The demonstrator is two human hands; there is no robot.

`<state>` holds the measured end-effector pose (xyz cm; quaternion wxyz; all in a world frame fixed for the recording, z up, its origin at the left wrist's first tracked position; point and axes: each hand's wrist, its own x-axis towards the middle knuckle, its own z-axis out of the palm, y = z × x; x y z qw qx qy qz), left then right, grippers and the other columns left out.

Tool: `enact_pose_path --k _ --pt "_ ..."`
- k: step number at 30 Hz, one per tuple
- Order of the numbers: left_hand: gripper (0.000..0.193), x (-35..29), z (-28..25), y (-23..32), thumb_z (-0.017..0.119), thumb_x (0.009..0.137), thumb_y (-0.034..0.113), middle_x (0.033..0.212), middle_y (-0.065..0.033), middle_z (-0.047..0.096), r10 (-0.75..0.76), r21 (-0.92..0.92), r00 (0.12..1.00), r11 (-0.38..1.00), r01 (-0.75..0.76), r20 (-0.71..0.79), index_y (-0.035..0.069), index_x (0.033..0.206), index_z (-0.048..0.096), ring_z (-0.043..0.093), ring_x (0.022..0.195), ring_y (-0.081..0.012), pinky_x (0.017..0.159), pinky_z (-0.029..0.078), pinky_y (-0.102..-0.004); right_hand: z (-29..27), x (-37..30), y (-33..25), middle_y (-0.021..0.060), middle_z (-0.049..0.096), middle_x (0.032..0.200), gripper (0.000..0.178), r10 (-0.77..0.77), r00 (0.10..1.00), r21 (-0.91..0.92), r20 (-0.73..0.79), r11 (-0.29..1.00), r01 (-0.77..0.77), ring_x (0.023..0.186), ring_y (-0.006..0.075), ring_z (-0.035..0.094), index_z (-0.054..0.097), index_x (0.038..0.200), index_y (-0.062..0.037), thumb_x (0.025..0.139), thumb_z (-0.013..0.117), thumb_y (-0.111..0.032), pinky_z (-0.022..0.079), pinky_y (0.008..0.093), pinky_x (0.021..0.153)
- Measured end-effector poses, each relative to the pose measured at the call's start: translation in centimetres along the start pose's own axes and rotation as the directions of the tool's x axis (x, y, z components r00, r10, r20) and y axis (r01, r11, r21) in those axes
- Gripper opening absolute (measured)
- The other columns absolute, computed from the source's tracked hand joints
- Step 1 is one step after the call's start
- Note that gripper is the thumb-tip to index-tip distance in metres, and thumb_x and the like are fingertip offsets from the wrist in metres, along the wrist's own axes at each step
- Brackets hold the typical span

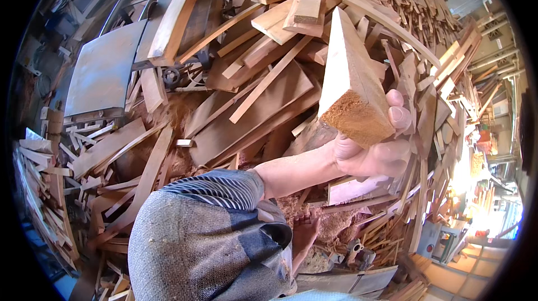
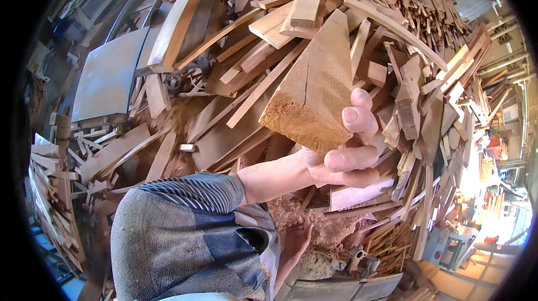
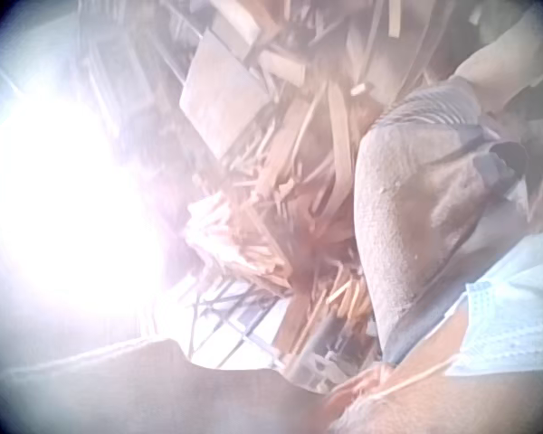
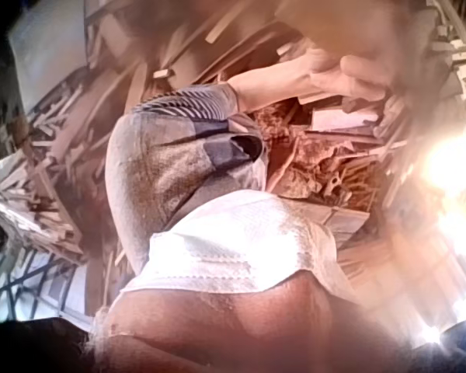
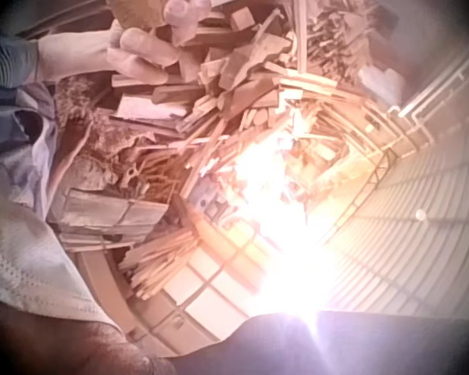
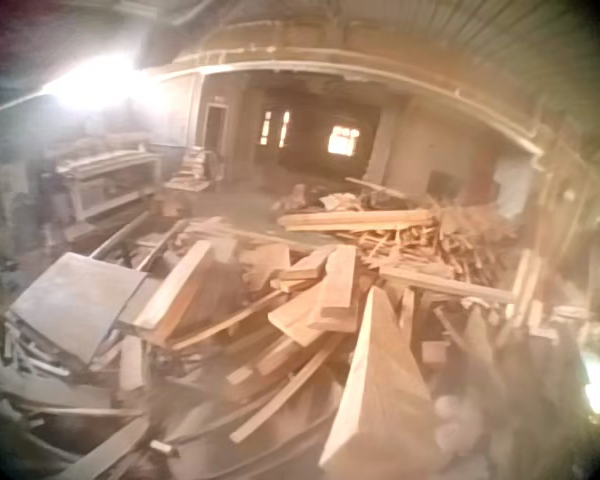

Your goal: The person uses an industrial planer to smooth different sides of several wood planks, picking up pieces from a pile and passing them through the machine.

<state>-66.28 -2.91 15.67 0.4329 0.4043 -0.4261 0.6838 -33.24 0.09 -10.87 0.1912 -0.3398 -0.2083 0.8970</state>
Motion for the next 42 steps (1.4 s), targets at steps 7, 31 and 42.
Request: enact_pose_path --k 7,31,42 --pt "0.06 -0.2 -0.2 -0.4 0.073 0.092 0.029 0.137 0.0141 0.055 0.017 0.048 1.0 0.999 -0.016 -0.014 0.031 0.146 0.048 0.059 0.096 -0.0163 0.076 0.042 -0.0314 0.4 -0.6 -0.1 0.0091 0.066 0.109 0.042 -0.012 0.997 0.081 0.075 0.997 0.006 0.099 0.0231 0.063 0.059 0.127 -0.0071 0.105 0.052 -0.042 0.054 0.0402 0.089" --pt "0.058 -2.2 -0.8 -0.9 0.072 0.092 0.03 0.137 0.013 0.059 -0.034 0.014 0.999 0.999 0.034 -0.023 0.029 0.146 0.048 0.059 0.087 -0.0141 0.08 0.041 -0.0331 -0.7 -0.9 0.9 0.0081 0.064 0.102 0.034 -0.02 0.997 0.025 -0.08 0.999 0.022 0.096 0.0241 0.059 0.062 0.12 -0.0093 0.101 0.057 -0.037 0.049 0.0407 0.088" --pt "0.065 -2.9 -0.9 -1.4 0.079 0.087 0.027 0.134 0.0135 0.061 -0.05 -0.012 0.996 0.999 0.05 -0.069 0.028 0.145 0.048 0.058 0.087 -0.0123 0.085 0.04 -0.0333 -2.1 -0.6 1.3 0.007 0.063 0.109 0.032 -0.016 1.0 0.093 0.015 0.996 0.015 0.102 0.024 0.059 0.061 0.121 -0.0107 0.101 0.057 -0.036 0.048 0.0391 0.089"
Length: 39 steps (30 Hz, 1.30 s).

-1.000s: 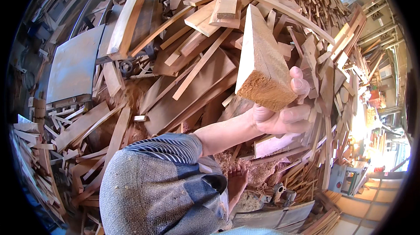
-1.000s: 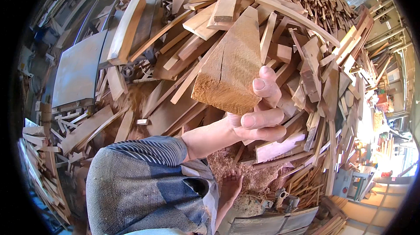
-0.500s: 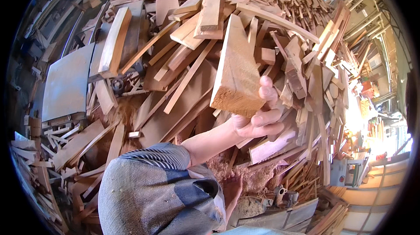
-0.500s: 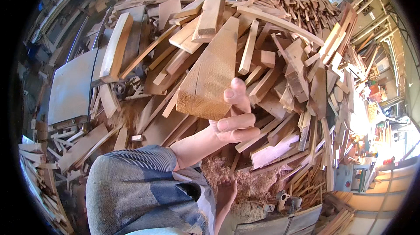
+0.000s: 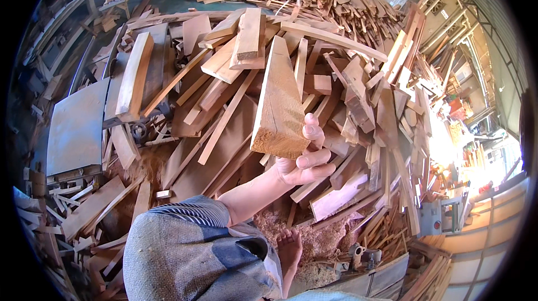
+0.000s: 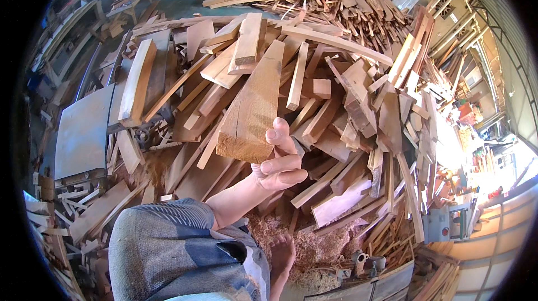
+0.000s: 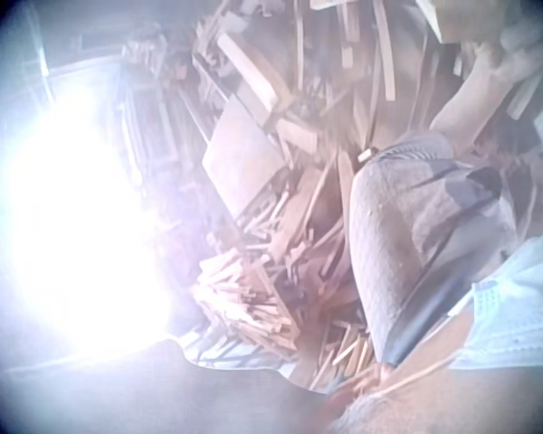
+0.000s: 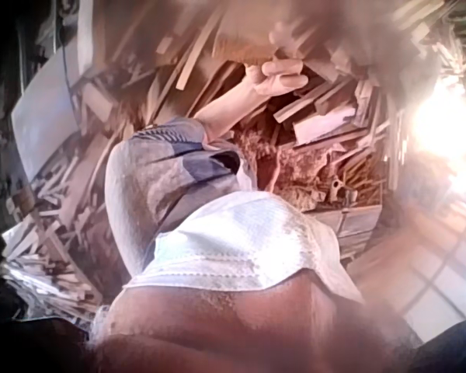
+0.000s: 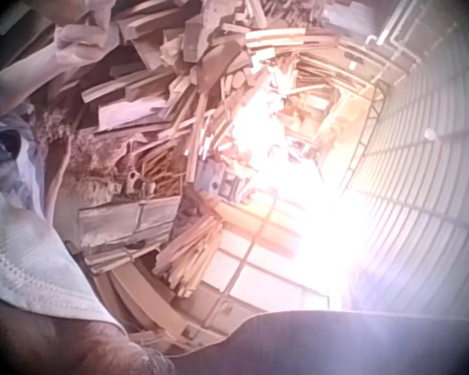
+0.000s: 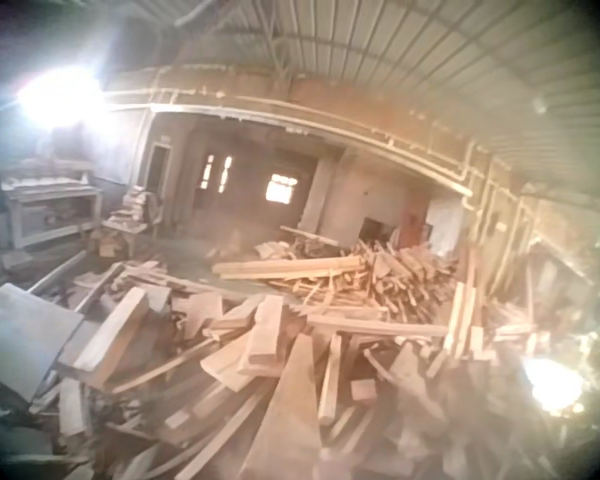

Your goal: The person uses an industrial planer to smooth different sides of several wood planks, picking up pieces from a pile and passing them through the machine.

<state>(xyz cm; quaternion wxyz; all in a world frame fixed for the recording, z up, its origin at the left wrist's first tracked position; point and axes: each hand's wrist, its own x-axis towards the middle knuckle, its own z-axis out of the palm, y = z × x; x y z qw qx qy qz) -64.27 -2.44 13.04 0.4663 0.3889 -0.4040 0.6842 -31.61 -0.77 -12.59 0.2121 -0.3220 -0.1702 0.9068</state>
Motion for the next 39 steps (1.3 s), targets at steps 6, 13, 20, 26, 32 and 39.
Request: enact_pose_path --k 6,13,20,26,32,39 --pt "0.066 -0.1 -0.1 0.0 0.079 0.087 0.029 0.133 0.013 0.061 0.003 0.03 1.0 1.0 -0.003 -0.011 0.028 0.145 0.048 0.059 0.087 -0.0124 0.084 0.041 -0.0332 -0.6 0.4 -0.1 0.0077 0.067 0.107 0.033 0.019 0.997 0.065 0.072 0.998 -0.024 0.098 0.0242 0.063 0.063 0.118 -0.0095 0.104 0.052 -0.037 0.054 0.0411 0.09" --pt "0.061 -0.7 0.0 0.2 0.076 0.089 0.034 0.133 0.0096 0.062 -0.025 0.064 0.998 0.998 0.028 -0.055 0.027 0.144 0.049 0.058 0.091 -0.0144 0.084 0.041 -0.0335 2.6 0.4 -0.7 0.0057 0.061 0.097 0.034 -0.147 0.982 -0.253 -0.118 0.961 0.114 0.092 0.0213 0.059 0.062 0.113 -0.0079 0.1 0.058 -0.039 0.05 0.0375 0.081" --pt "0.073 -10.0 -1.7 -0.7 0.068 0.086 0.062 0.124 -0.0092 0.065 -0.164 0.279 0.807 0.884 0.376 -0.567 0.009 0.134 0.055 0.062 0.101 -0.0262 0.088 0.047 -0.0391 23.7 -3.0 -6.9 0.0211 0.059 0.135 0.07 -0.614 0.719 -0.805 0.326 0.218 0.552 0.118 0.0284 0.059 0.048 0.145 0.005 0.092 0.065 -0.038 0.049 0.04 0.098" --pt "0.097 -16.5 -1.0 -2.1 0.061 0.087 0.072 0.146 -0.0106 0.05 -0.205 0.223 0.45 0.648 0.728 -0.869 0.006 0.153 0.034 0.045 0.135 -0.0202 0.111 0.04 -0.0391 27.6 -2.3 -4.8 0.0215 0.06 0.131 0.062 -0.552 0.758 -0.872 0.348 0.107 0.478 0.12 0.0287 0.058 0.055 0.134 0.0078 0.081 0.077 -0.015 0.047 0.0412 0.102" --pt "0.079 -19.9 -2.9 2.3 0.057 0.098 0.061 0.123 -0.0103 0.062 -0.44 0.156 0.173 0.077 0.985 -0.881 -0.002 0.144 0.046 0.056 0.115 -0.0191 0.095 0.05 -0.0365 21.0 -0.6 -2.3 0.0206 0.07 0.114 0.055 -0.64 0.698 -0.923 0.322 -0.049 0.381 0.103 0.0281 0.068 0.058 0.13 0.0075 0.08 0.075 -0.007 0.053 0.0404 0.093" --pt "0.052 -21.4 -8.8 13.8 0.065 0.097 0.05 0.114 -0.0083 0.065 0.255 0.379 0.285 0.499 0.779 -0.924 0.006 0.123 0.059 0.063 0.101 -0.0175 0.088 0.054 -0.0354 12.3 -6.4 -1.0 0.0215 0.072 0.113 0.063 -0.612 0.722 -0.946 0.324 -0.195 0.259 0.101 0.0336 0.072 0.061 0.13 0.0006 0.071 0.081 -0.009 0.057 0.0404 0.088"
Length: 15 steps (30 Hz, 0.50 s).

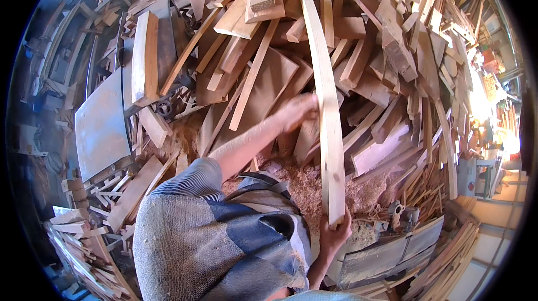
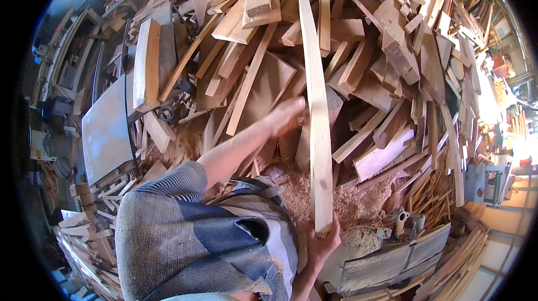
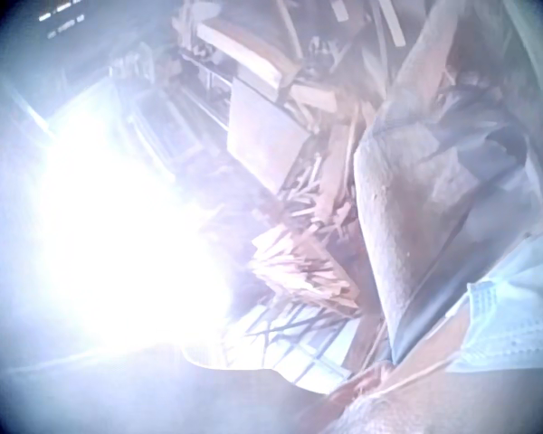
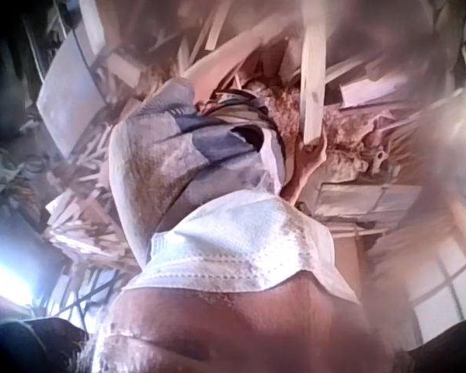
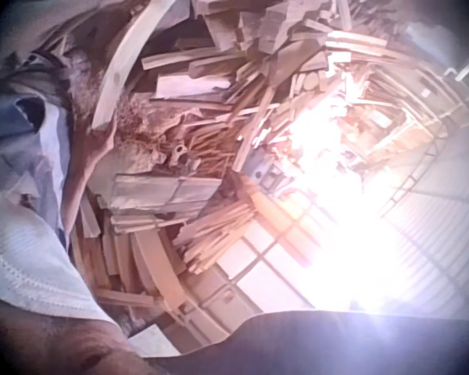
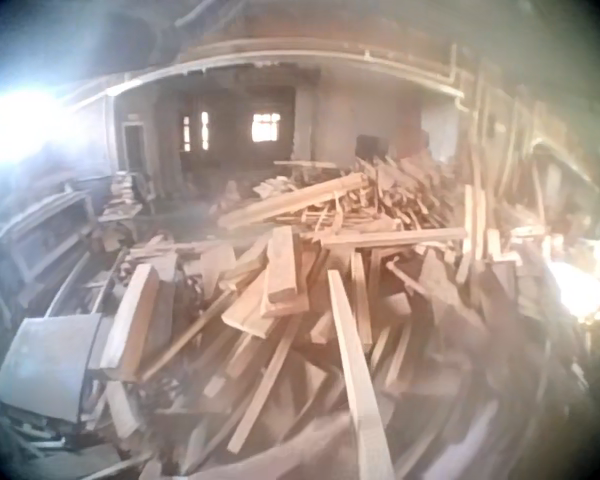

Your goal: The person uses an industrial planer to smooth different sides of several wood planks, picking up pieces from a pile and passing them through the machine.

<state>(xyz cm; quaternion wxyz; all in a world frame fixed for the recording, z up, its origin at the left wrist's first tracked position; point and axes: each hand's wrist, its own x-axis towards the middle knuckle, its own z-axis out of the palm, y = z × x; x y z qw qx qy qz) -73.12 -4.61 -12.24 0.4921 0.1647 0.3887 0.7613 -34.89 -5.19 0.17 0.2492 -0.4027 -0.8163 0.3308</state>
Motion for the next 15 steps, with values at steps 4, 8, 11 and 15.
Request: enact_pose_path --k 4,8,11,15 --pt "0.039 5.6 -0.2 4.8 0.068 0.096 0.041 0.099 -0.0046 0.069 -0.013 -0.152 0.95 0.988 -0.037 -0.313 0.007 0.112 0.059 0.068 0.085 -0.0186 0.078 0.057 -0.0336 -2.6 -3.7 -1.2 0.0201 0.071 0.118 0.062 0.133 0.991 -0.029 0.023 0.991 -0.132 0.105 0.0333 0.07 0.06 0.132 0.0007 0.072 0.076 -0.001 0.055 0.0411 0.093" --pt "0.056 8.8 -0.2 4.3 0.076 0.09 0.045 0.121 -0.007 0.067 -0.119 -0.085 0.874 0.992 0.089 -0.472 0.006 0.127 0.062 0.066 0.107 -0.0231 0.091 0.053 -0.04 -2.6 -5.5 -1.6 0.0204 0.066 0.128 0.065 0.234 0.972 -0.055 0.031 0.971 -0.232 0.116 0.0328 0.065 0.058 0.137 -0.0014 0.074 0.075 0.002 0.05 0.0415 0.1" --pt "0.063 8.8 0.8 3.4 0.072 0.091 0.051 0.129 -0.0075 0.064 -0.213 -0.111 0.859 0.977 0.182 -0.465 0.01 0.136 0.056 0.059 0.118 -0.0239 0.101 0.049 -0.0451 -1.1 -8.1 1.3 0.0208 0.055 0.143 0.071 0.308 0.951 -0.002 0.009 0.951 -0.308 0.13 0.0313 0.056 0.053 0.142 -0.002 0.075 0.075 0.004 0.045 0.0414 0.107" --pt "0.063 6.3 3.1 0.6 0.06 0.096 0.06 0.117 -0.011 0.065 -0.262 -0.303 0.908 0.939 0.162 -0.327 0.009 0.133 0.056 0.065 0.105 -0.0273 0.092 0.055 -0.0482 -0.8 -13.6 4.3 0.0171 0.036 0.159 0.077 0.552 0.833 0.463 0.04 0.728 -0.505 0.141 0.028 0.043 0.042 0.151 -0.0019 0.081 0.075 0.002 0.042 0.0387 0.11"
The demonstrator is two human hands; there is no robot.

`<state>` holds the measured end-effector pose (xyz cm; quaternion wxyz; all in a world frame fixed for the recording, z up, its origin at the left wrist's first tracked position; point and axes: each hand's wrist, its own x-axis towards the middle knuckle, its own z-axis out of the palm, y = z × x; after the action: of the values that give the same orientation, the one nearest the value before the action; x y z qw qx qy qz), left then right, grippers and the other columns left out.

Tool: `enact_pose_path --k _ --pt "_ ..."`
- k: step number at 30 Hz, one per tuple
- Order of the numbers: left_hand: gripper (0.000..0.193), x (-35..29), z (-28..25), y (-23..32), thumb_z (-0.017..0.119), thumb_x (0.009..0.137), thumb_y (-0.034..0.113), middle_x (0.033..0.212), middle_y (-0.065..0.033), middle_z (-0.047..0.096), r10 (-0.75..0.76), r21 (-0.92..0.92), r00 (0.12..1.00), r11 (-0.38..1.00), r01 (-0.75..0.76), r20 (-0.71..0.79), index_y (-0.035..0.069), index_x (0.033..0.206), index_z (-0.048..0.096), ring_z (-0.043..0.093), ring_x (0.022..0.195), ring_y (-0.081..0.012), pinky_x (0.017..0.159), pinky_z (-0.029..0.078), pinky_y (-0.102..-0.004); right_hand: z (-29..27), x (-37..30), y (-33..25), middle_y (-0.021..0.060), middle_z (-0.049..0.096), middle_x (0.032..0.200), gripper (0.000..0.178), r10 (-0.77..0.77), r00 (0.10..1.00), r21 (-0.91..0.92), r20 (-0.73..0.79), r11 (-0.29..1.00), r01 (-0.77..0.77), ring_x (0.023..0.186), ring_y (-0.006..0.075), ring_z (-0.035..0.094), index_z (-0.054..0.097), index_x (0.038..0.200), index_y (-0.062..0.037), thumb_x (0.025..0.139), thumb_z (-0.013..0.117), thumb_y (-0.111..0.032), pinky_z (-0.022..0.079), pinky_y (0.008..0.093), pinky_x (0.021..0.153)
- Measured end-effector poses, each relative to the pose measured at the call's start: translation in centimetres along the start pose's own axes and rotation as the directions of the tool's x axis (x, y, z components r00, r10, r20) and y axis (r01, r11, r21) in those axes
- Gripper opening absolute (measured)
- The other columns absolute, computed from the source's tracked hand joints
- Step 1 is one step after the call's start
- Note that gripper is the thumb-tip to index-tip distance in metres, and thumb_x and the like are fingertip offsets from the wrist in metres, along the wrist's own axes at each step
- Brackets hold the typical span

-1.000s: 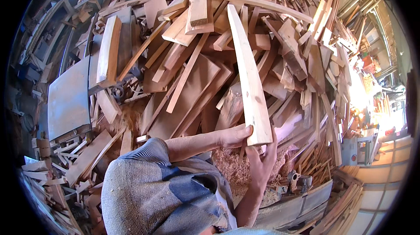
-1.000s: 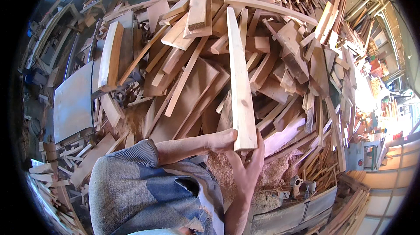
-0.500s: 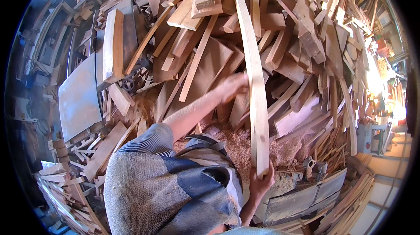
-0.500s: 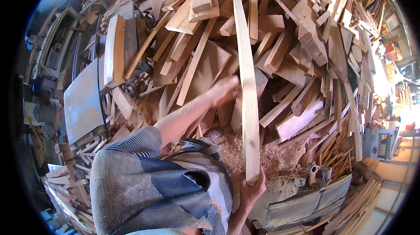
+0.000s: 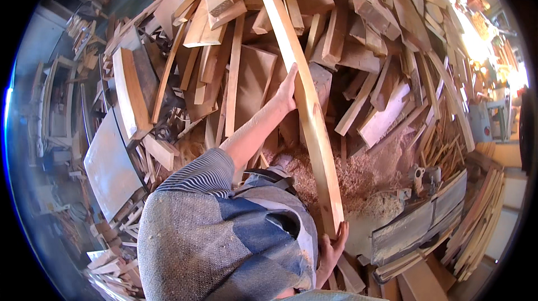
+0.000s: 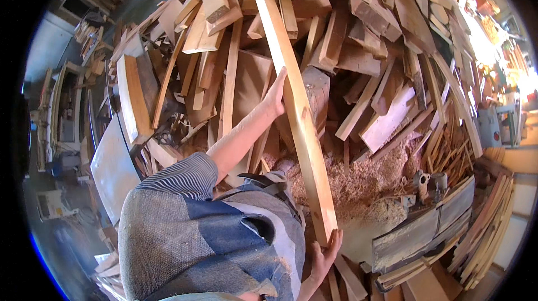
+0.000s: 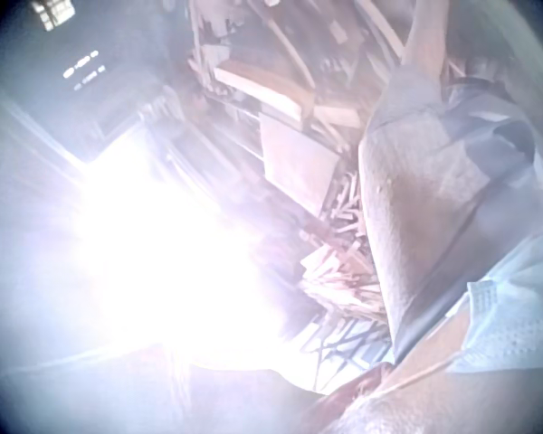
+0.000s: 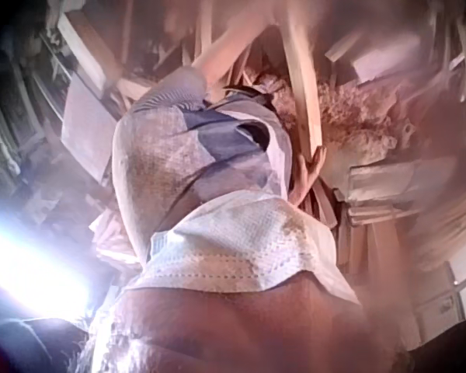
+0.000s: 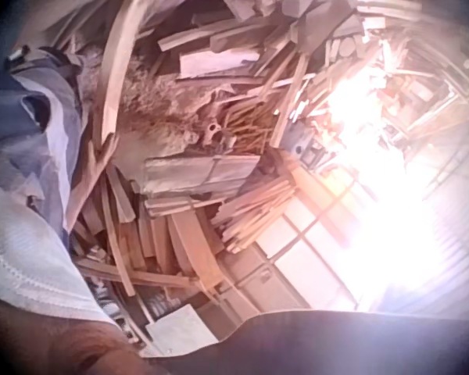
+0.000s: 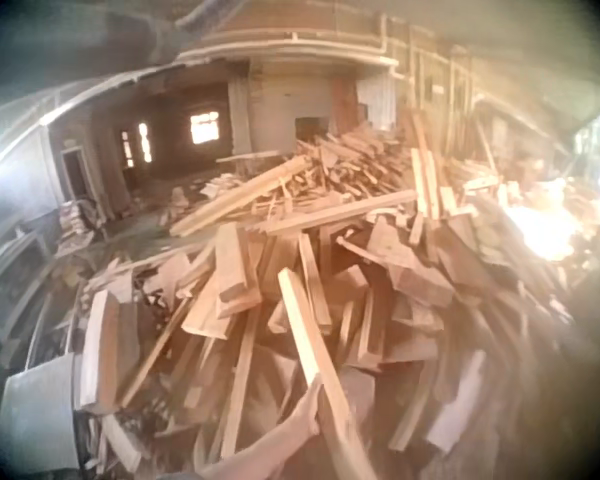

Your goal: The person uses an industrial planer to smooth different sides of several wood planks, picking up pieces from a pile and passing them through the machine.

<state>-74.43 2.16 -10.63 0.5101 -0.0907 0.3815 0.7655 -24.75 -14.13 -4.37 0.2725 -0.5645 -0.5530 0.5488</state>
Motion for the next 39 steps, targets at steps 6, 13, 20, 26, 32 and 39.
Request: enact_pose_path --k 6,13,20,26,32,39 --pt "0.079 -2.6 1.8 -7.1 0.039 0.093 0.079 0.106 -0.0095 0.067 -0.168 -0.061 0.908 0.976 0.207 0.383 0.011 0.129 0.057 0.067 0.097 -0.0282 0.087 0.057 -0.0466 -2.3 -4.8 4.6 0.0133 0.048 0.145 0.08 0.391 0.901 0.393 -0.187 0.87 -0.297 0.124 0.0202 0.054 0.037 0.151 0.0048 0.083 0.079 -0.004 0.049 0.0304 0.098" --pt "0.103 -7.3 8.1 -13.3 0.037 0.078 0.094 0.106 -0.0101 0.067 -0.431 -0.096 0.785 0.848 0.521 0.445 0.004 0.122 0.06 0.068 0.096 -0.0313 0.089 0.057 -0.0458 -4.1 -10.3 4.7 0.0133 0.062 0.122 0.067 0.39 0.908 0.335 -0.154 0.885 -0.324 0.103 0.0203 0.063 0.051 0.137 0.0082 0.077 0.081 0.0 0.052 0.0304 0.09" --pt "0.068 -13.7 12.2 -23.6 0.047 0.091 0.078 0.094 -0.0061 0.07 -0.552 0.141 0.611 0.796 0.588 0.568 0.015 0.111 0.066 0.069 0.081 -0.0216 0.072 0.06 -0.038 -9.0 -17.4 10.7 0.0025 0.07 0.091 0.04 0.497 0.867 0.042 -0.038 0.868 -0.495 0.084 0.0121 0.063 0.067 0.105 0.0011 0.07 0.085 -0.005 0.051 0.0283 0.077" --pt "0.064 -21.1 13.1 -35.6 0.048 0.093 0.074 0.097 0.0004 0.07 -0.631 0.314 0.523 0.758 0.572 0.573 0.017 0.116 0.064 0.069 0.083 -0.0164 0.074 0.06 -0.0343 -10.4 -22.2 11.1 0.0044 0.066 0.109 0.054 0.408 0.912 0.38 -0.026 0.848 -0.369 0.099 0.0136 0.061 0.061 0.121 0.0014 0.071 0.083 -0.005 0.05 0.0292 0.088" --pt "0.072 -28.1 12.1 -45.1 0.048 0.09 0.078 0.102 -0.0049 0.069 -0.829 0.491 0.288 0.525 0.695 0.479 0.013 0.12 0.063 0.069 0.091 -0.0223 0.079 0.06 -0.0437 -8.9 -28.9 14.6 0.0056 0.069 0.099 0.05 0.474 0.818 0.408 -0.324 0.851 -0.331 0.091 0.0134 0.063 0.063 0.117 0.0038 0.072 0.081 -0.006 0.051 0.0293 0.082" --pt "0.043 -34.2 10.2 -55.3 0.044 0.104 0.049 0.089 -0.0055 0.068 -0.953 0.61 0.014 0.204 0.766 0.301 0.011 0.104 0.063 0.068 0.082 -0.0221 0.073 0.059 -0.0441 -4.7 -34.1 16.6 0.0101 0.072 0.092 0.043 0.556 0.57 0.352 -0.605 0.829 -0.435 0.084 0.0153 0.066 0.066 0.109 0.002 0.072 0.083 -0.012 0.053 0.0326 0.078"
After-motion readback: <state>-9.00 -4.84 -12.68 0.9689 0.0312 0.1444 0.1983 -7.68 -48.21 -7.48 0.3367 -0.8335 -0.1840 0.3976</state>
